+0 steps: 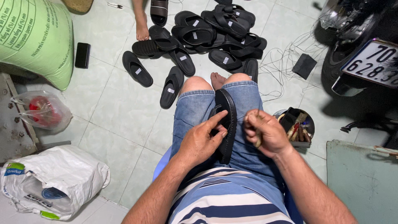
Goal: The person sits on a chair and sews a black slipper held on their lap using a needle and thread. They repeatedly push the needle through the slipper strap and pull the thread to stitch it. Another person is visible in the background sorting through a pile of similar slippers.
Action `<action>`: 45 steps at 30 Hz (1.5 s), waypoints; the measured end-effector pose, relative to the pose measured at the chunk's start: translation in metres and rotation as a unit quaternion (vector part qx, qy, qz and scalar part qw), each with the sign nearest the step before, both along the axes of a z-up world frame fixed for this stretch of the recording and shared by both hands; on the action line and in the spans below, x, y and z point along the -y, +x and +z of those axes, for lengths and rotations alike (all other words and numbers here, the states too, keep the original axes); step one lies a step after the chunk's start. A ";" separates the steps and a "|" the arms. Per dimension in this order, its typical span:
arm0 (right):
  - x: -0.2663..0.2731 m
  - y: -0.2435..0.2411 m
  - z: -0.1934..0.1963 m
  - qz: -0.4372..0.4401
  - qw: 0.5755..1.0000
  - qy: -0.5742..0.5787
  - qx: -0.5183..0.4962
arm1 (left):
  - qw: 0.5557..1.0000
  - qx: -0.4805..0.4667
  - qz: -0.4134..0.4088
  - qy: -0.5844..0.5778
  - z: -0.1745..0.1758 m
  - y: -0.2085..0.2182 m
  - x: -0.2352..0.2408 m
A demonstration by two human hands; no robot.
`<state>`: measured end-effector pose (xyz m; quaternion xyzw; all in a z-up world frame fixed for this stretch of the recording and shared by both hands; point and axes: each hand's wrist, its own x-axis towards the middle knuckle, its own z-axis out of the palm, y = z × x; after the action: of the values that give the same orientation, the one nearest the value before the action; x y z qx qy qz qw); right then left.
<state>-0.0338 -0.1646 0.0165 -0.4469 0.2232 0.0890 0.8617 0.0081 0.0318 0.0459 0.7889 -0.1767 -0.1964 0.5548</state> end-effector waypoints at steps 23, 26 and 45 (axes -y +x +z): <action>0.113 0.020 0.028 -0.089 0.991 0.046 0.083 | 0.981 -0.170 0.065 0.065 0.020 0.020 -0.008; 0.256 0.009 -0.032 -0.293 0.929 0.155 0.166 | 0.981 -0.127 0.011 0.145 0.027 0.015 -0.020; 0.023 0.019 0.012 0.206 0.871 -0.432 0.110 | 0.901 -0.204 -0.003 -0.383 0.082 0.018 -0.023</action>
<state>-0.0150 -0.1877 0.0287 -0.8171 0.0462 0.1092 0.5642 0.0265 0.0546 0.1281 0.4579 -0.1237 -0.2719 0.8373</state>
